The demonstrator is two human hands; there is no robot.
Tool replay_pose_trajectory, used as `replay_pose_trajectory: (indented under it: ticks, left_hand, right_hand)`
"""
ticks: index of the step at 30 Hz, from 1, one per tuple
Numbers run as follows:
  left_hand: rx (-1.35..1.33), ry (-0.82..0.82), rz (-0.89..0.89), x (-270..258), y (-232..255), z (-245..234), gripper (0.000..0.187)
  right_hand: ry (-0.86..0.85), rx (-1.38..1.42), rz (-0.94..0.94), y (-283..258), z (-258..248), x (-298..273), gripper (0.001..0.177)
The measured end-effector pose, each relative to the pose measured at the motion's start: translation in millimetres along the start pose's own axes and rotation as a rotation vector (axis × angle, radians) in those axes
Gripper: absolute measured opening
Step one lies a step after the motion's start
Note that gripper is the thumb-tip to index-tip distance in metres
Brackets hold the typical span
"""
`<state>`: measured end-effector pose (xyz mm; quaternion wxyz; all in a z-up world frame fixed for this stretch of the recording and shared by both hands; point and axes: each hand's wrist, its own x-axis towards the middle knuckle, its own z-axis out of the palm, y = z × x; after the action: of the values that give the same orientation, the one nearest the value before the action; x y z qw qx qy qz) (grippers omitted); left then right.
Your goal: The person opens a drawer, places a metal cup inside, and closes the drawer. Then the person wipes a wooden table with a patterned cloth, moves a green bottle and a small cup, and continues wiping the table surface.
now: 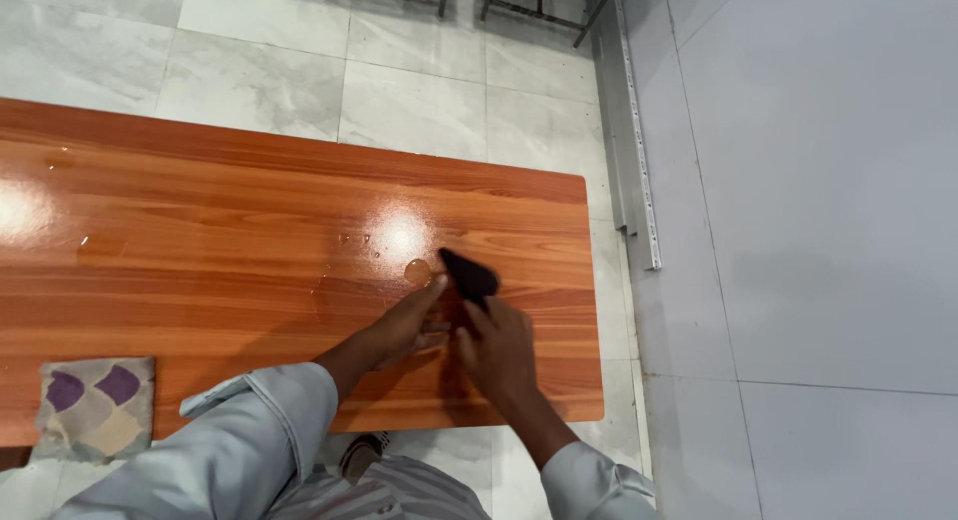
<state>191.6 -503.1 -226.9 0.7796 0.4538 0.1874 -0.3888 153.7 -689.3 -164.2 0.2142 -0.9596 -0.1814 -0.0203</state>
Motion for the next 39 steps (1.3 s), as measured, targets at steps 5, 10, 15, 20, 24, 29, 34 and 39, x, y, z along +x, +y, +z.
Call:
replay_pose_trajectory:
  ticks: [5, 10, 15, 20, 24, 29, 34, 39]
  left_hand:
    - [-0.132, -0.003, 0.298, -32, 4, -6, 0.055]
    - [-0.222, 0.034, 0.319, -95, 20, -24, 0.046]
    - [-0.257, 0.084, 0.402, -158, 28, -42, 0.050]
    - [-0.096, 0.241, 0.492, -207, 23, -76, 0.055]
    - [0.050, 0.411, 0.487, -248, 12, -113, 0.054]
    - [-0.127, 0.485, 0.612, -294, 1, -161, 0.050]
    - [-0.083, 0.623, 0.574, -344, -2, -219, 0.047]
    - [-0.024, 0.767, 0.528, -396, -2, -293, 0.042]
  right_hand:
    - [0.000, 0.283, -0.383, -49, -8, -7, 0.038]
    - [0.276, 0.444, -0.020, -75, 7, 7, 0.060]
    - [-0.329, 1.416, 0.568, -93, 18, 47, 0.069]
    - [-0.566, 1.377, 0.482, -145, 30, 71, 0.063]
    - [-0.613, 1.288, 0.429, -194, 43, 84, 0.065]
    - [-0.648, 1.224, 0.320, -257, 68, 98, 0.064]
    - [-0.708, 1.069, 0.283, -332, 102, 109, 0.062]
    - [-0.778, 1.046, 0.206, -417, 145, 121, 0.063]
